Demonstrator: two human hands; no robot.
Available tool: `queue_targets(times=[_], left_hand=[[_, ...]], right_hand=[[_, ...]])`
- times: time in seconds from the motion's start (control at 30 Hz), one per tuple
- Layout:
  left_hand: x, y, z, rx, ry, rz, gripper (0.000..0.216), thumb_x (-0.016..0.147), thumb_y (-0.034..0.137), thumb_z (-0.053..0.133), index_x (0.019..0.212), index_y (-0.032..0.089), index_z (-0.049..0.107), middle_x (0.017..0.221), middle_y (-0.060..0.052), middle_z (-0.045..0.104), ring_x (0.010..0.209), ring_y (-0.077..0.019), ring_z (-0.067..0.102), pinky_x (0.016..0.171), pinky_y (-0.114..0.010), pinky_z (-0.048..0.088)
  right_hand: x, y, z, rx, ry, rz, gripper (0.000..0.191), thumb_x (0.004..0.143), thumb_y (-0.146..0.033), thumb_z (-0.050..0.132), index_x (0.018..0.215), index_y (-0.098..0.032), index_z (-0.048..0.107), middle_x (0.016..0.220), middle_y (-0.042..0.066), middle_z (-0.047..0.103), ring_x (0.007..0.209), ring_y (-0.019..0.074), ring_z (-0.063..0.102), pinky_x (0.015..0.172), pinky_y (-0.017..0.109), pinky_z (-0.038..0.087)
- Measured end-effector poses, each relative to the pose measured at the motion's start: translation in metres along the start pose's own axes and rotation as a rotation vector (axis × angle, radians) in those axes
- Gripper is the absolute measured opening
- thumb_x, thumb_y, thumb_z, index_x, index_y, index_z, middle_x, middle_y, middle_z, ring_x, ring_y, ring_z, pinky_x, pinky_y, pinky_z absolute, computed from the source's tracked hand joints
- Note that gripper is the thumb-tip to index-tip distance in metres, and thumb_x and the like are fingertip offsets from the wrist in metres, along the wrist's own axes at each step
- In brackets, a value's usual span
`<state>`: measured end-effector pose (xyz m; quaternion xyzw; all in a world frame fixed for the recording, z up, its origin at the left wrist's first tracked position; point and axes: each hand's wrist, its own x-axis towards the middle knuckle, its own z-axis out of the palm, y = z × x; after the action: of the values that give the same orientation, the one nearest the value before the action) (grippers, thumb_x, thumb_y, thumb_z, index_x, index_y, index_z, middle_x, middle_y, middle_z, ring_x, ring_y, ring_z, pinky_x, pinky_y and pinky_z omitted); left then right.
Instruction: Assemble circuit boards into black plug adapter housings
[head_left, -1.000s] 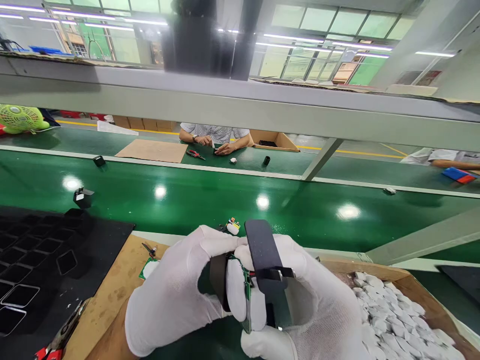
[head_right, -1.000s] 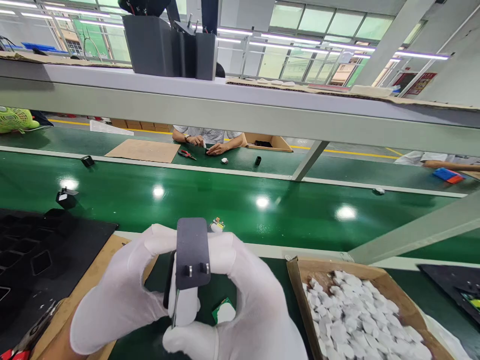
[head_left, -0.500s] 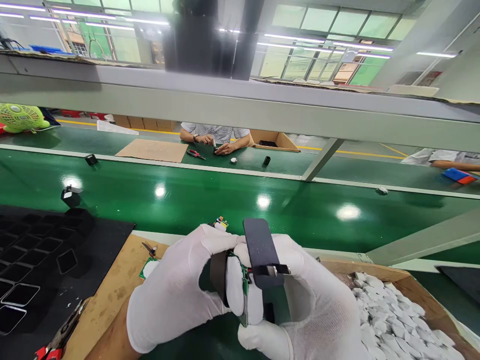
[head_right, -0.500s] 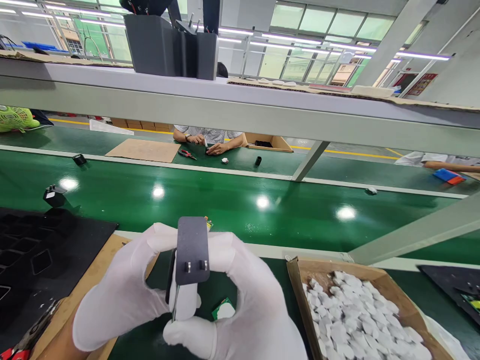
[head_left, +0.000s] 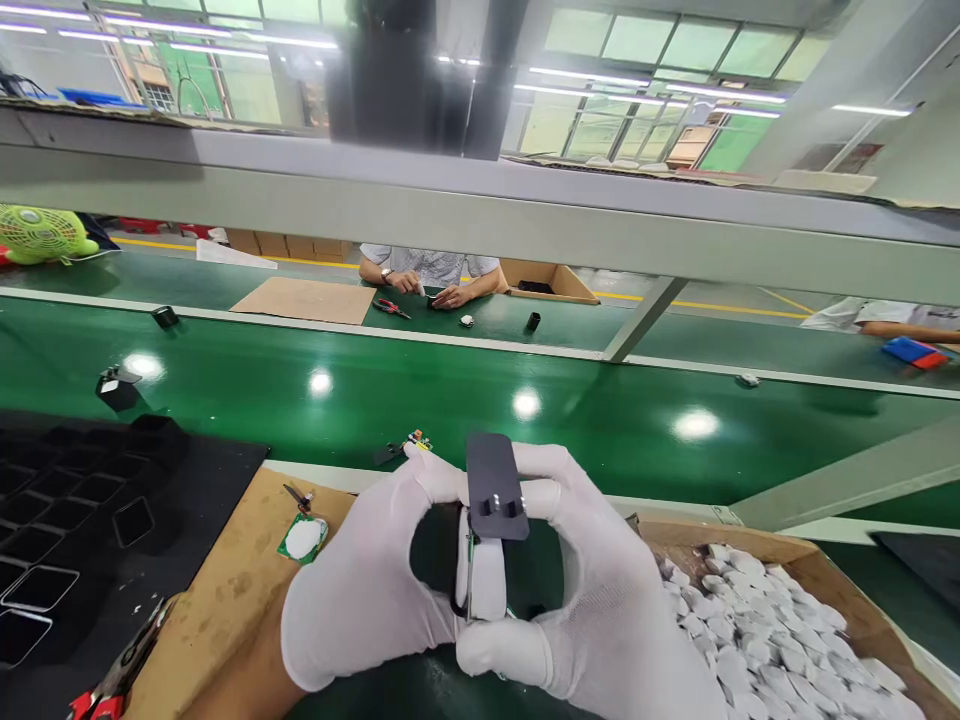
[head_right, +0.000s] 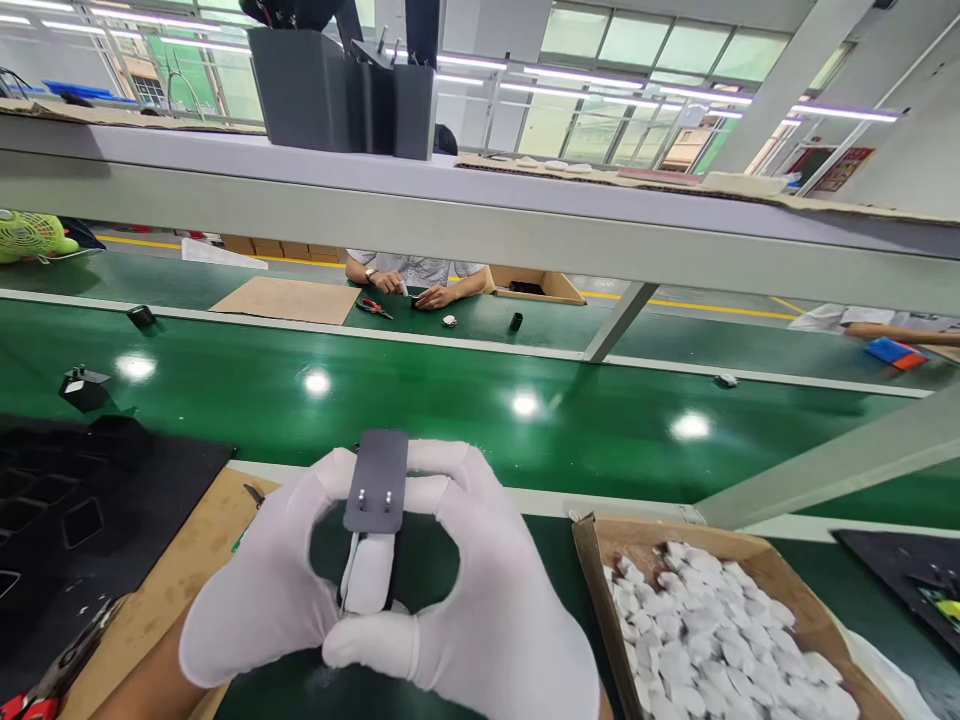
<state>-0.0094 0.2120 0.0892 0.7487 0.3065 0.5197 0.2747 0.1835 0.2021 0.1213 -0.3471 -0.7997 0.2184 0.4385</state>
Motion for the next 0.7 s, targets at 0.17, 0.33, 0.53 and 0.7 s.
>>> queue_targets(times=[0.17,0.33,0.53,0.7], left_hand=[[-0.001,-0.006,0.013,-0.083,0.004,-0.168,0.035,0.077,0.007,0.068,0.107,0.026,0.063,0.096,0.006,0.070,0.083,-0.0123,0.068,0.079,-0.026,0.056],[-0.003,-0.013,0.020,-0.101,0.035,-0.152,0.042,0.077,0.012,0.078,0.115,0.026,0.065,0.107,0.003,0.071,0.092,-0.0144,0.070,0.086,-0.028,0.057],[-0.002,-0.011,0.013,-0.125,0.092,-0.161,0.064,0.061,0.020,0.102,0.114,0.026,0.066,0.108,0.003,0.074,0.094,-0.0168,0.073,0.086,-0.030,0.061],[-0.020,-0.005,-0.009,-0.054,0.184,-0.216,0.066,0.060,0.016,0.101,0.115,0.025,0.066,0.111,0.000,0.076,0.099,-0.0210,0.075,0.090,-0.037,0.062]], right_hand=[[0.001,-0.001,0.001,-0.001,0.050,0.019,0.047,0.089,-0.057,0.086,0.127,-0.035,0.068,0.133,0.002,0.069,0.120,0.0224,0.070,0.106,0.037,0.058],[0.007,-0.007,0.003,-0.035,0.052,0.093,0.031,0.091,-0.031,0.082,0.119,-0.034,0.070,0.125,0.000,0.072,0.109,0.0193,0.071,0.100,0.034,0.059],[0.000,0.012,0.008,0.124,0.262,0.193,0.040,0.106,-0.059,0.056,0.117,-0.028,0.077,0.122,0.007,0.077,0.117,0.0287,0.072,0.104,0.044,0.057],[0.021,0.051,0.036,0.003,0.261,0.444,0.051,0.113,-0.048,0.032,0.107,-0.022,0.075,0.116,0.009,0.080,0.112,0.0254,0.075,0.101,0.042,0.059]])
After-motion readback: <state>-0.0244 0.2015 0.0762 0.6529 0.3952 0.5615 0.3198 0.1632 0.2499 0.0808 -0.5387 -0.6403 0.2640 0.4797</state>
